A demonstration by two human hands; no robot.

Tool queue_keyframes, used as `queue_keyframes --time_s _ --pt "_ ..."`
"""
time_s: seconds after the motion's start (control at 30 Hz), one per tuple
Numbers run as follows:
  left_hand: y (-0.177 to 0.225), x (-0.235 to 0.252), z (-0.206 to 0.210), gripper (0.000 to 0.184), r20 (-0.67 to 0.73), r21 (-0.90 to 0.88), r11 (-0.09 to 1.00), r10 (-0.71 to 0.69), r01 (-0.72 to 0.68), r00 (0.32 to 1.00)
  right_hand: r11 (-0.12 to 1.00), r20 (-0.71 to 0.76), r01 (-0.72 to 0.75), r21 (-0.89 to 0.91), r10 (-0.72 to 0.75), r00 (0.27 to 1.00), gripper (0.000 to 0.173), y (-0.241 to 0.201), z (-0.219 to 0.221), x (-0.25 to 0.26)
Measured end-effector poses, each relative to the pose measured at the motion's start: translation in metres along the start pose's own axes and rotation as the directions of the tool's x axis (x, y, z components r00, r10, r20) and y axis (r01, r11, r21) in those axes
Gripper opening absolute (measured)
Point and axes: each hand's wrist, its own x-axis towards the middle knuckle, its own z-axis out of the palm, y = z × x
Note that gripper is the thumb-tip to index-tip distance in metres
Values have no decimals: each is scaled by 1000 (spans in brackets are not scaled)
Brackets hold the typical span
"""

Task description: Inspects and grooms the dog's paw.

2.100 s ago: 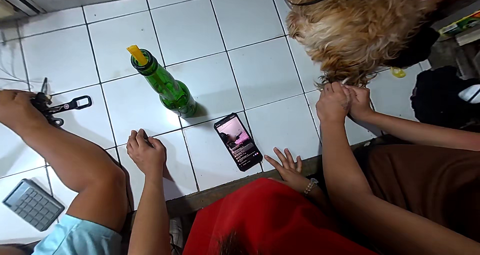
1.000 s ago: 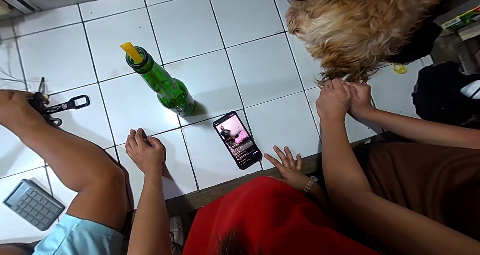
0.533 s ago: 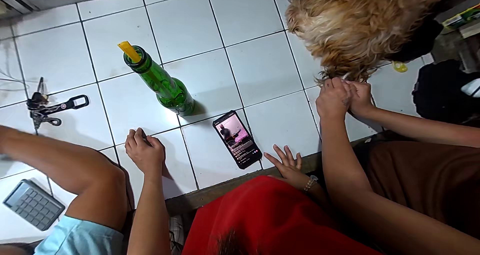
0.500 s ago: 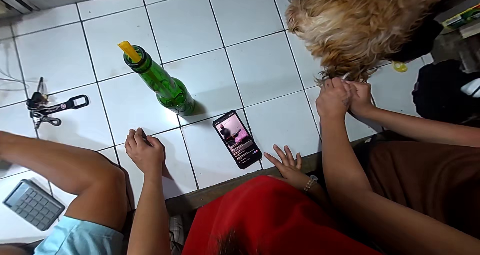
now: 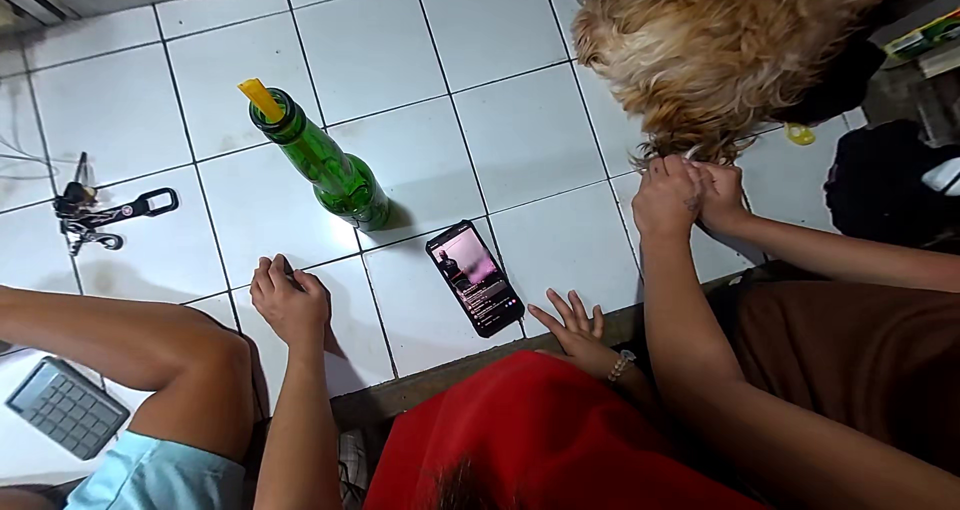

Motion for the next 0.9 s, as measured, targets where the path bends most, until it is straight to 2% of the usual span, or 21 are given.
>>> queue_keyframes --time_s 0.57,0.73,0.9 --pt "4 -1 -4 47 19 -3 1000 -5 5 1000 1000 -22 14 12 -14 1000 68 1 1 -1" --pt "3 -1 -2 47 14 -2 1000 -8 9 1000 1000 13 -9 9 9 1000 69 -1 -2 0" --pt "3 -1 -2 47 11 -4 1000 -5 5 1000 1000 -22 24 7 -24 999 69 2 2 -1"
